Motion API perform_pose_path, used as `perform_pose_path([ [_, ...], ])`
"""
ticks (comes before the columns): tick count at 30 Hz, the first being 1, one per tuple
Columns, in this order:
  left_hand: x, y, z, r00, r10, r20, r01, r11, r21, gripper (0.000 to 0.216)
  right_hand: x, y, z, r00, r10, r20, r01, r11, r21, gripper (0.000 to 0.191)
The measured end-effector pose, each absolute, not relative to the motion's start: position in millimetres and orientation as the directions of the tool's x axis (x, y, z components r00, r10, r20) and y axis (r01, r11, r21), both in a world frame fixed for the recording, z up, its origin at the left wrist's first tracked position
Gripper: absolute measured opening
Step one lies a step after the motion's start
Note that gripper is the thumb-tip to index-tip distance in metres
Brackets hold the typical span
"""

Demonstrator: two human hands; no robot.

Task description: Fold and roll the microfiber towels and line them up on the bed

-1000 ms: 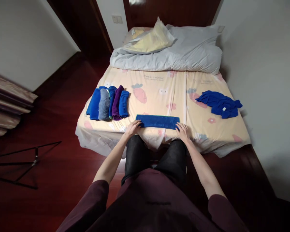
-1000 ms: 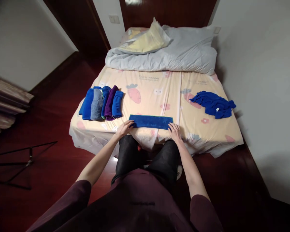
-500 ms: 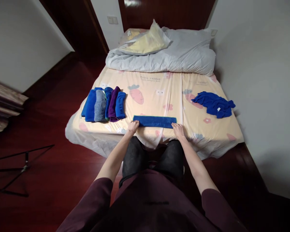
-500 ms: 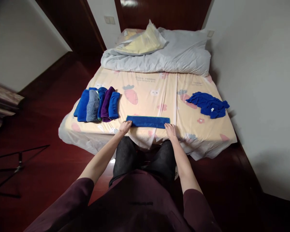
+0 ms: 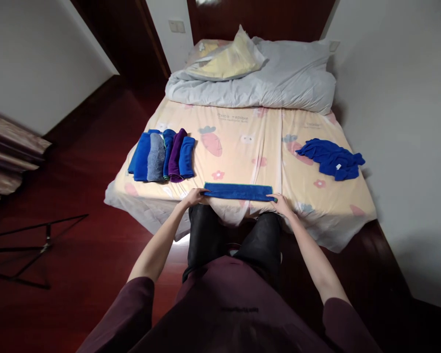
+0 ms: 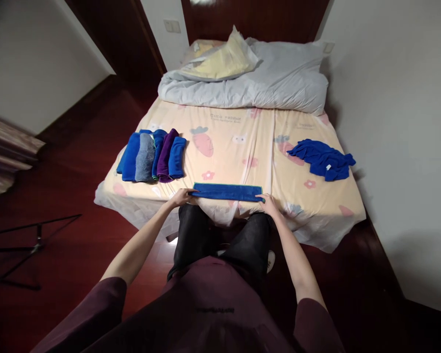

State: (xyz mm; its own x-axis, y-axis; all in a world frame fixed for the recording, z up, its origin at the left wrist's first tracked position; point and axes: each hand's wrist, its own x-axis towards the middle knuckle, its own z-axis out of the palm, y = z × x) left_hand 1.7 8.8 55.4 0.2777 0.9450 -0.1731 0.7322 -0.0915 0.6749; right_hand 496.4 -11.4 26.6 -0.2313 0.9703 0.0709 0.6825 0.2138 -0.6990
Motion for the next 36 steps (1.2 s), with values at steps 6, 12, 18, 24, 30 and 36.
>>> perform_pose_path([
  [6, 6, 7, 32, 0.064, 0.987, -0.145, 0.423, 0.104, 0.900, 0.044, 493, -2, 13, -0.016, 0.999, -0.032, 0.418, -0.023, -0.908, 0.033],
  [12, 15, 3, 8, -0.059, 0.987, -0.153, 0.228, 0.162, 0.960, 0.048, 495, 0, -5, 0.104, 0.990, -0.091, 0.223, -0.113, -0.968, 0.052],
  [18, 20, -2, 8, -0.147, 0.981, -0.125, 0.210, 0.155, 0.965, 0.048, 493, -2, -11, 0.131, 0.991, -0.041, 0.256, -0.074, -0.964, 0.046],
  [24, 22, 0, 4, -0.212, 0.971, -0.114, 0.233, 0.163, 0.959, 0.048, 487, -2, -3, 0.148, 0.989, -0.011, 0.300, -0.056, -0.952, 0.049],
  [30, 21, 5, 1, -0.259, 0.954, -0.154, 0.317, 0.234, 0.919, 0.046, 479, -1, 1, 0.168, 0.986, 0.016, 0.306, -0.036, -0.951, 0.051],
  [36, 17, 10, -6, -0.277, 0.950, -0.145, 0.341, 0.239, 0.909, 0.041, 474, 1, 3, 0.234, 0.972, 0.012, 0.352, -0.073, -0.933, 0.053],
])
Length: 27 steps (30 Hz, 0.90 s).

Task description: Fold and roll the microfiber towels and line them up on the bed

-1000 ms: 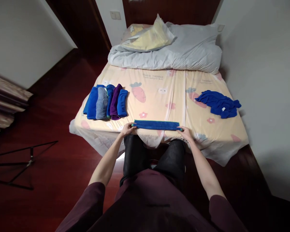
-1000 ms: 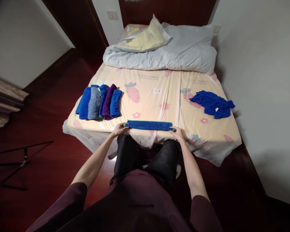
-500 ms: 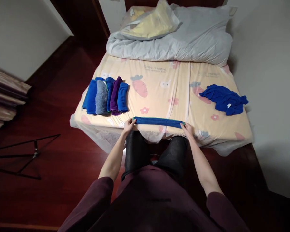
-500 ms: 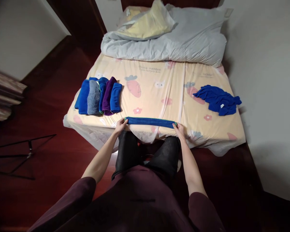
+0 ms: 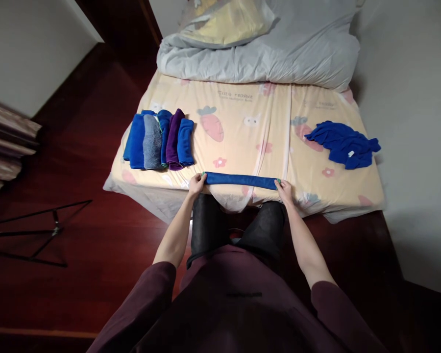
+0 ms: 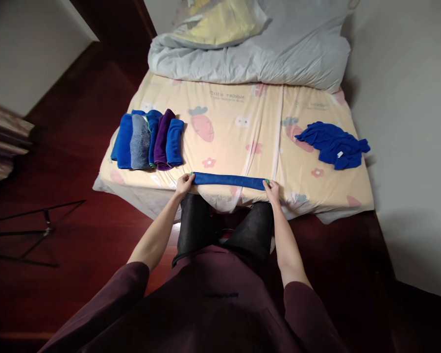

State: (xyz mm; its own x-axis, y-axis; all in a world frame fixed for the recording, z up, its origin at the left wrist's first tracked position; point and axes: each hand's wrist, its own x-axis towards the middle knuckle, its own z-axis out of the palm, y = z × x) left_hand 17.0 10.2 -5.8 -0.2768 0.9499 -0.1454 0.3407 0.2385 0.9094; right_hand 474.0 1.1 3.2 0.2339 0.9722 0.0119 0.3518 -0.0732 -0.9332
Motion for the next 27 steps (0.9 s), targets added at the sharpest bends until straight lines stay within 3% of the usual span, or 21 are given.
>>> perform_pose_path([
  [15, 16, 25, 2, -0.346, 0.914, -0.212, 0.557, 0.382, 0.737, 0.040, 475, 6, 1, 0.264, 0.965, 0.003, 0.416, -0.111, -0.903, 0.060],
  [27, 22, 22, 18, -0.356, 0.904, -0.238, 0.576, 0.413, 0.706, 0.038, 471, 5, 7, 0.285, 0.958, 0.008, 0.467, -0.132, -0.874, 0.057],
])
